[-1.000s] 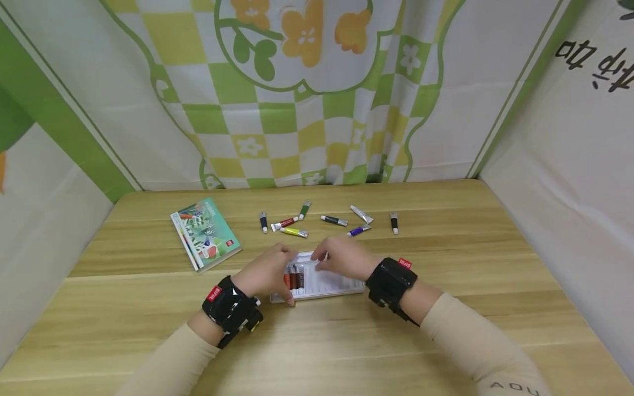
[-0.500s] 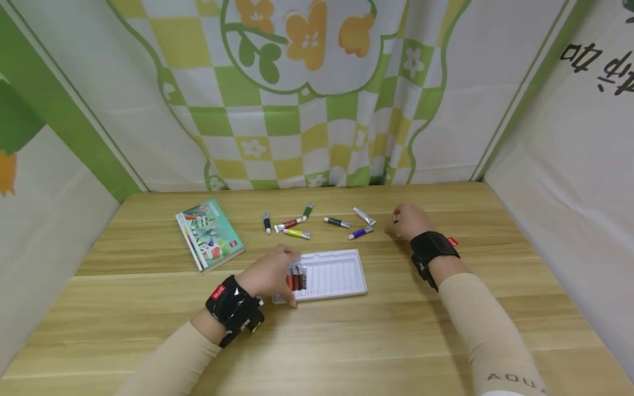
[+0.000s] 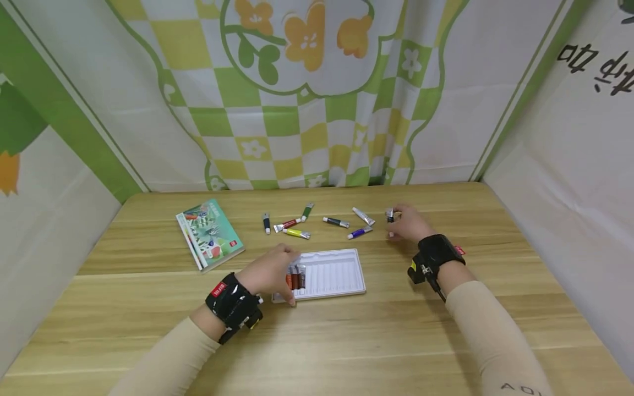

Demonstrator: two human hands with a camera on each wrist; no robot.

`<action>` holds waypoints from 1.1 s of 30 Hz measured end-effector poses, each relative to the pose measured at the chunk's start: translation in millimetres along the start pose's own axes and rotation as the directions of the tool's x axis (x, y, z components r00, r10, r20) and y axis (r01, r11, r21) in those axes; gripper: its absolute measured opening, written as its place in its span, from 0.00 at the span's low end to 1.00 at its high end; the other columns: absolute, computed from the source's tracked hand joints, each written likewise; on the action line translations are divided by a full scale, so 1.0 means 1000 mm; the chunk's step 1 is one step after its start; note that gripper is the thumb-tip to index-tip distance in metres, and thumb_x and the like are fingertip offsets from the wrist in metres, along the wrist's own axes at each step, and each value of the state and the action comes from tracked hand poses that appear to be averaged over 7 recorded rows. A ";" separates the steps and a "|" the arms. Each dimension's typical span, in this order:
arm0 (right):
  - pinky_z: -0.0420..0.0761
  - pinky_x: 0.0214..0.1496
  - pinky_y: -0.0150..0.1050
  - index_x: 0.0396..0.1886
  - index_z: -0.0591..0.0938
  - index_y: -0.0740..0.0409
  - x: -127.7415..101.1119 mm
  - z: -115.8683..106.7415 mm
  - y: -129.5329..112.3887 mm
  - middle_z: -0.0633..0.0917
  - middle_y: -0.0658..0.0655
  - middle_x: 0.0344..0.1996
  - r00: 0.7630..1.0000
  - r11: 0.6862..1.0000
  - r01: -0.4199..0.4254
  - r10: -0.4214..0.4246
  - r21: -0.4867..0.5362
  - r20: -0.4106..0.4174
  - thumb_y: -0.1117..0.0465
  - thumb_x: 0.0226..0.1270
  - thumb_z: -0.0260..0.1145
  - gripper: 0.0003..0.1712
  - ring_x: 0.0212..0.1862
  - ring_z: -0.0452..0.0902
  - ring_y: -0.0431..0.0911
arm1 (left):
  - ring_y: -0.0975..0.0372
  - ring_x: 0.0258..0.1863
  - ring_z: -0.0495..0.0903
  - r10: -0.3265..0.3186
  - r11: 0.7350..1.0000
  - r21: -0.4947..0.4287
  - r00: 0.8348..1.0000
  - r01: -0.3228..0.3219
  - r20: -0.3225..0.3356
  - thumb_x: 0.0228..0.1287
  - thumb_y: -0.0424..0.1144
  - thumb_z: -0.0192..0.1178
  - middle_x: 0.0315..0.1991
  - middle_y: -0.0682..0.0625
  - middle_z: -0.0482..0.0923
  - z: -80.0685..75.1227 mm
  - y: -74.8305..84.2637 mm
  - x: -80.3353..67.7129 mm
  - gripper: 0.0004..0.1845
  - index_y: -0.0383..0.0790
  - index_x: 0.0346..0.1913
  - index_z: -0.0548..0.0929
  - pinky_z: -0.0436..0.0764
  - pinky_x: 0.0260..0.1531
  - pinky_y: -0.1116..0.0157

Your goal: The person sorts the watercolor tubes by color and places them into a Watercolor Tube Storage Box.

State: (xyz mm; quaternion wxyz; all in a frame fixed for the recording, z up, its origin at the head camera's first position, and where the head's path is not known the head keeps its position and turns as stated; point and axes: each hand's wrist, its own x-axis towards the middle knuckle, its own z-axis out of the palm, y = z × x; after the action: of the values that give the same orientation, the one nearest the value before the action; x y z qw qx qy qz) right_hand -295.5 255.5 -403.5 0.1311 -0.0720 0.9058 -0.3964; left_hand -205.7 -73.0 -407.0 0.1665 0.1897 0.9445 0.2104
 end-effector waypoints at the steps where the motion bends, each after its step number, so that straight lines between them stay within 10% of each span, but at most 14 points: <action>1: 0.86 0.47 0.43 0.65 0.67 0.80 -0.002 0.005 -0.005 0.82 0.67 0.41 0.999 0.993 -0.007 0.003 0.114 0.035 0.70 0.69 0.61 0.29 0.38 0.85 0.49 | 0.43 0.66 0.70 -0.003 1.000 0.000 1.000 0.003 0.003 0.29 0.38 0.89 0.68 0.33 0.68 0.000 0.000 0.000 0.57 0.27 0.69 0.73 0.72 0.66 0.50; 5: 0.85 0.52 0.44 0.56 0.72 0.80 -0.011 0.031 -0.031 0.82 0.70 0.46 0.985 0.923 -0.003 -0.063 0.384 0.158 0.71 0.76 0.59 0.16 0.43 0.85 0.49 | 0.43 0.66 0.70 -0.002 1.000 0.022 1.000 0.002 0.003 0.30 0.39 0.89 0.68 0.32 0.68 -0.002 -0.002 0.000 0.57 0.26 0.69 0.73 0.71 0.66 0.50; 14: 0.87 0.45 0.44 0.55 0.77 0.75 -0.026 0.105 -0.077 0.86 0.66 0.45 0.937 0.923 0.057 -0.181 0.381 0.298 0.73 0.68 0.68 0.18 0.42 0.85 0.48 | 0.43 0.64 0.71 -0.010 1.000 0.010 1.000 0.010 -0.009 0.29 0.38 0.89 0.67 0.32 0.69 -0.004 -0.002 0.000 0.56 0.25 0.68 0.74 0.72 0.66 0.51; 23: 0.83 0.33 0.38 0.52 0.77 0.62 -0.033 0.142 -0.074 0.82 0.57 0.34 0.971 0.968 0.116 -0.157 0.223 0.178 0.68 0.61 0.77 0.22 0.31 0.80 0.45 | 0.44 0.62 0.73 0.017 1.000 0.025 1.000 -0.017 -0.003 0.29 0.39 0.89 0.65 0.33 0.71 -0.001 -0.002 0.003 0.53 0.27 0.66 0.77 0.74 0.63 0.51; 33: 0.81 0.38 0.36 0.63 0.80 0.65 -0.041 0.142 -0.084 0.83 0.57 0.46 0.923 0.928 0.360 -0.340 -0.098 0.179 0.66 0.57 0.79 0.33 0.38 0.78 0.43 | 0.46 0.60 0.74 0.005 1.000 -0.004 1.000 -0.005 -0.007 0.28 0.38 0.89 0.64 0.35 0.71 0.001 -0.003 0.003 0.53 0.29 0.66 0.78 0.77 0.60 0.52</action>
State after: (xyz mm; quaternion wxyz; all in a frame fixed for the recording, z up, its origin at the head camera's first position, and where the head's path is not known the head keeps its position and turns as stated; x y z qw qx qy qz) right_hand -212.2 109.3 -427.0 0.1248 -0.2725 0.8887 -0.3471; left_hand -209.2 -73.6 -409.7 0.1631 0.1908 0.9442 0.2131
